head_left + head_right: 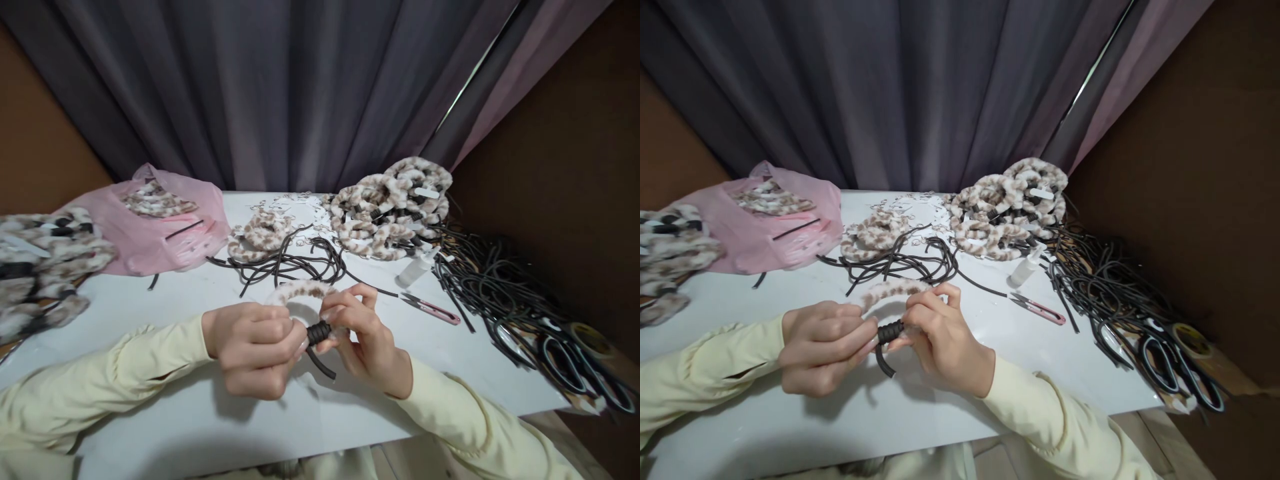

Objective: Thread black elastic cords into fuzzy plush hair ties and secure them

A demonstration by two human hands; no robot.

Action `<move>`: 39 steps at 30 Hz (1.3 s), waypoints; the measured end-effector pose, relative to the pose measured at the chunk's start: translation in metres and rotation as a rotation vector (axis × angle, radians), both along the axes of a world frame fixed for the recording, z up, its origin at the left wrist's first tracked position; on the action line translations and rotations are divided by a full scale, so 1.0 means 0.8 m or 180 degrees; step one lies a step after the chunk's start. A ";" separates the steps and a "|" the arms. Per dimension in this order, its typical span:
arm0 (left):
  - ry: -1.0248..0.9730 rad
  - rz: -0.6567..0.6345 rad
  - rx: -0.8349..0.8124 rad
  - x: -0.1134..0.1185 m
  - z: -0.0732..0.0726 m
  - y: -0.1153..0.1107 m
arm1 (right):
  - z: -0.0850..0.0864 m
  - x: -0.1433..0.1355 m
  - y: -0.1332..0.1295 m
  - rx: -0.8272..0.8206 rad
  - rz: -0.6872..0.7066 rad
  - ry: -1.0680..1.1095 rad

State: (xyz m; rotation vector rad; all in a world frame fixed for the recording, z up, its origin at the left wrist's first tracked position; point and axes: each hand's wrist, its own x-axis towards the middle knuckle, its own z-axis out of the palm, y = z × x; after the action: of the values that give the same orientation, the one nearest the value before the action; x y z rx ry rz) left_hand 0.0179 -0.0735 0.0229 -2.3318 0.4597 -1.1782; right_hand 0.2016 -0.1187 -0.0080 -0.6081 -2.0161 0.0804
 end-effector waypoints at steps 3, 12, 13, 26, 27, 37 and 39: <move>-0.0020 -0.0028 -0.0059 0.001 0.001 0.000 | 0.000 0.000 -0.001 -0.0010 0.0016 0.0028; -0.0125 0.0039 -0.0118 0.002 -0.002 0.000 | 0.005 0.001 -0.003 -0.0083 0.0107 -0.0099; -0.0152 0.0039 -0.0117 0.002 -0.003 0.000 | 0.004 0.001 -0.003 -0.0059 0.0118 -0.0074; 0.0106 0.0180 -0.0166 -0.002 -0.004 0.001 | -0.003 0.002 0.001 0.0035 0.0185 -0.0034; 0.0141 0.0214 -0.0155 -0.003 -0.004 0.001 | -0.003 0.002 0.002 0.0037 0.0181 -0.0031; 0.0047 0.0333 -0.0084 -0.002 -0.014 0.007 | -0.012 0.004 0.007 0.0097 0.0119 -0.0083; 0.0053 0.0374 -0.0060 -0.001 -0.012 0.006 | -0.013 0.005 0.007 0.0089 0.0116 -0.0130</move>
State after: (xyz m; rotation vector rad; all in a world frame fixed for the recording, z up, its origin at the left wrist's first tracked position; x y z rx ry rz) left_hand 0.0168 -0.0684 0.0133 -2.3516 0.3139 -1.1133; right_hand 0.2055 -0.1132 -0.0187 -0.5595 -2.0648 0.0622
